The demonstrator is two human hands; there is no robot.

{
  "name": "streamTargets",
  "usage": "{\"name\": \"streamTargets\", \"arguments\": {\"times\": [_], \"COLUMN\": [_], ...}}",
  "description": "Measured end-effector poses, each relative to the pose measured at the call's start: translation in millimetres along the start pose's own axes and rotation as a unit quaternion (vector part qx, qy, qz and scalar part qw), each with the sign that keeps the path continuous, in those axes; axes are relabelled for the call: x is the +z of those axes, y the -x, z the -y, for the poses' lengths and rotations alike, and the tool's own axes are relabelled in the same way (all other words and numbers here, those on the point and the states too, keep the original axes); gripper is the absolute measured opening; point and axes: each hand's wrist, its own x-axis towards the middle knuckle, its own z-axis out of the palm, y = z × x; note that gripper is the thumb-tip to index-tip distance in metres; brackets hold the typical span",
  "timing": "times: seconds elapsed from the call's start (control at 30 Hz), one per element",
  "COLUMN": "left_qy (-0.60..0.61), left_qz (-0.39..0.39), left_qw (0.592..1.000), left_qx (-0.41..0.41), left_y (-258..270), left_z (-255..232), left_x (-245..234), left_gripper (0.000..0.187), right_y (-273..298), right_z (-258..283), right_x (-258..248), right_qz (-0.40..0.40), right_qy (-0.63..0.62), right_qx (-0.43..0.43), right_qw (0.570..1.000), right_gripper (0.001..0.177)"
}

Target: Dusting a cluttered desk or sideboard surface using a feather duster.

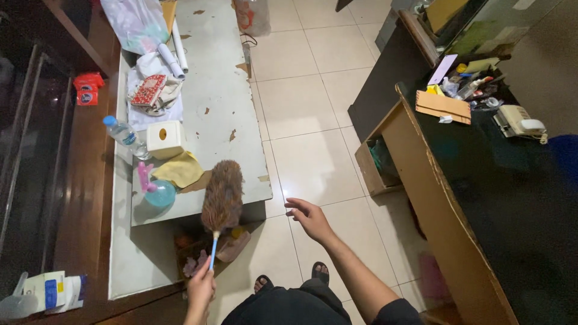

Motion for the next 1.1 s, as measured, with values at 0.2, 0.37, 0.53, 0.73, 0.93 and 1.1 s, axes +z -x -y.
{"name": "streamTargets", "arguments": {"times": [0.2,0.37,0.53,0.73,0.93,1.1], "left_qy": [0.016,0.094,0.115,0.004,0.045,0.006], "left_qz": [0.031,0.046,0.053,0.017,0.008,-0.026], "left_qw": [0.996,0.990,0.988,0.997,0.999,0.993], "left_qx": [0.085,0.091,0.088,0.076,-0.029,0.119], "left_y": [-34.2,-104.4,-101.3,-32.3,-0.2,-79.7], "left_z": [-36.7,-104.7,-107.6,-19.6,14.8,-7.5], "left_x": [17.0,55.3,66.3,17.5,10.0,63.6], "left_gripper": [0.043,0.043,0.044,0.044,0.045,0.048], "right_y": [0.3,-1.9,-5.8,-24.6,-50.6,-73.7], "right_z": [-7.9,4.0,14.0,-2.3,-3.4,16.4], "right_x": [14.5,32.6,36.0,24.5,4.6,-24.0], "right_qz": [0.000,0.014,0.030,0.050,0.085,0.110], "right_qy": [0.003,0.016,0.031,0.025,0.025,0.009], "right_qx": [-0.005,-0.010,-0.009,-0.006,-0.001,-0.018], "right_qw": [1.000,1.000,0.999,0.998,0.996,0.994], "right_gripper": [0.041,0.041,0.042,0.042,0.042,0.041]}}
